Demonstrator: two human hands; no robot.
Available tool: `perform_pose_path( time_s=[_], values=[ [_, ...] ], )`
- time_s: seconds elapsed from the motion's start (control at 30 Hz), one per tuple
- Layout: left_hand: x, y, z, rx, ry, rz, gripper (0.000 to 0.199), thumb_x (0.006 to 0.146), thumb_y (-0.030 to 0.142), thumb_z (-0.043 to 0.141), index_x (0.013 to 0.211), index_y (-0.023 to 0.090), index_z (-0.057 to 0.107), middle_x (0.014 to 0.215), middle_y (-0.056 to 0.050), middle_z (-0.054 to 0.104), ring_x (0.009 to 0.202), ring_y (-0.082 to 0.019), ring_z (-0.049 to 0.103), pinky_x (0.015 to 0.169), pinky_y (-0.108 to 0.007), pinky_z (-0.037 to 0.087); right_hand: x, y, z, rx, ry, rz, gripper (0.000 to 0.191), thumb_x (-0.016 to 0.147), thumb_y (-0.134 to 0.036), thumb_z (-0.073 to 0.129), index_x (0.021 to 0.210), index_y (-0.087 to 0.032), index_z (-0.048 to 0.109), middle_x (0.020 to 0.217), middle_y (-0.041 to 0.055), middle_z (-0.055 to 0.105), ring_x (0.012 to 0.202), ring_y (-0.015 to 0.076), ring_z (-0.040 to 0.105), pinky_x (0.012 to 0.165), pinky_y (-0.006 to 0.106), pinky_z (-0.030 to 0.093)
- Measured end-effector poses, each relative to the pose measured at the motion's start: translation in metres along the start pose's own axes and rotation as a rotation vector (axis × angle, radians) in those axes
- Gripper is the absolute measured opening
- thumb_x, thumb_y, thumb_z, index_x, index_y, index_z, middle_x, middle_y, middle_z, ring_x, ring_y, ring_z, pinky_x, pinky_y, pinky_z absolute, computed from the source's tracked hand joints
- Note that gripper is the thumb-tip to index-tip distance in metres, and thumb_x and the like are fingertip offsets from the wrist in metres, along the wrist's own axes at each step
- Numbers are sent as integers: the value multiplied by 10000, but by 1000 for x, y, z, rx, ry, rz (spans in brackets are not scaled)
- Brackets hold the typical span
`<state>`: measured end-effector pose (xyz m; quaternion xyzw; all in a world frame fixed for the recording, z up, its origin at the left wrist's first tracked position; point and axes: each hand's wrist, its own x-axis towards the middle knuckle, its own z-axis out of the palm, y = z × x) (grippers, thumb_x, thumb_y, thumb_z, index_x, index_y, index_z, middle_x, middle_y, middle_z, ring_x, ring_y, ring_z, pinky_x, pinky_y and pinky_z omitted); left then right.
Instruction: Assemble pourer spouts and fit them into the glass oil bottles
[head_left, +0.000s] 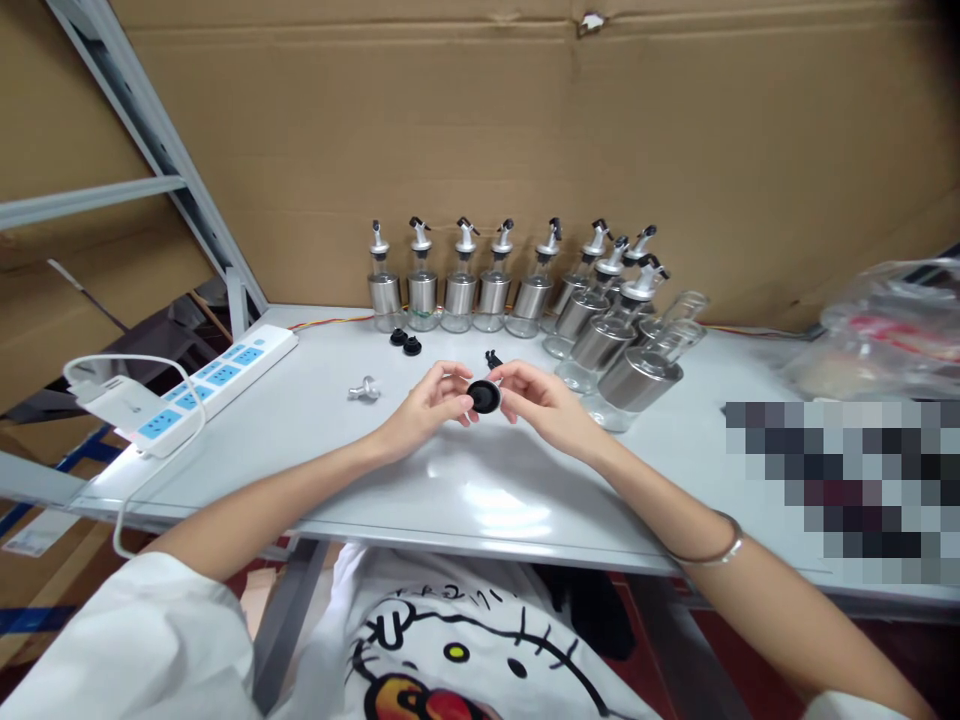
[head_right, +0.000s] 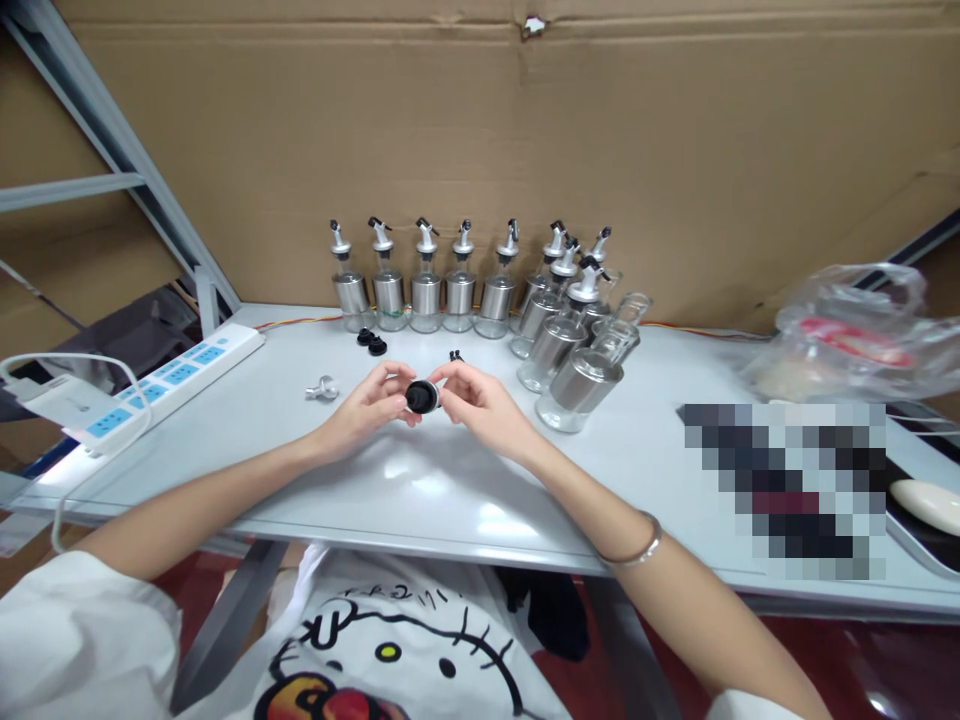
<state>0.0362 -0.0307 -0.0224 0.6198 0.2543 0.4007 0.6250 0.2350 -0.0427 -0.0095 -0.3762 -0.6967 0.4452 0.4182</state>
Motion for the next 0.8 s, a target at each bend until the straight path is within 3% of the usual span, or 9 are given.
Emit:
perform_pose_path(
  time_s=[0.2,0.43,0.8],
  values=[
    [2,-1,-1,52,67,-29,384,716,417,754,953,172,578,931,-27,621,782,-141,611,738,-293,500,-2,-1,2,183,-90,86,335,801,-398,685,1041,-201,560,759,24,704,718,177,681,718,350,537],
    [1,-1,2,64,87,-31,361,703,365,772,907,167,549,897,-2,588,754,-132,618,763,-300,494,-3,3,6,104,-60,74,388,771,-394,709,1072,-198,560,785,30,688,763,191,675,728,346,526],
    [-3,4,2,73,70,-59,315,703,273,740,928,157,553,884,7,585,783,-119,594,790,-259,470,-5,-7,7,83,-70,130,323,721,-297,680,996,-209,535,754,2,654,735,167,637,719,315,477]
  ],
)
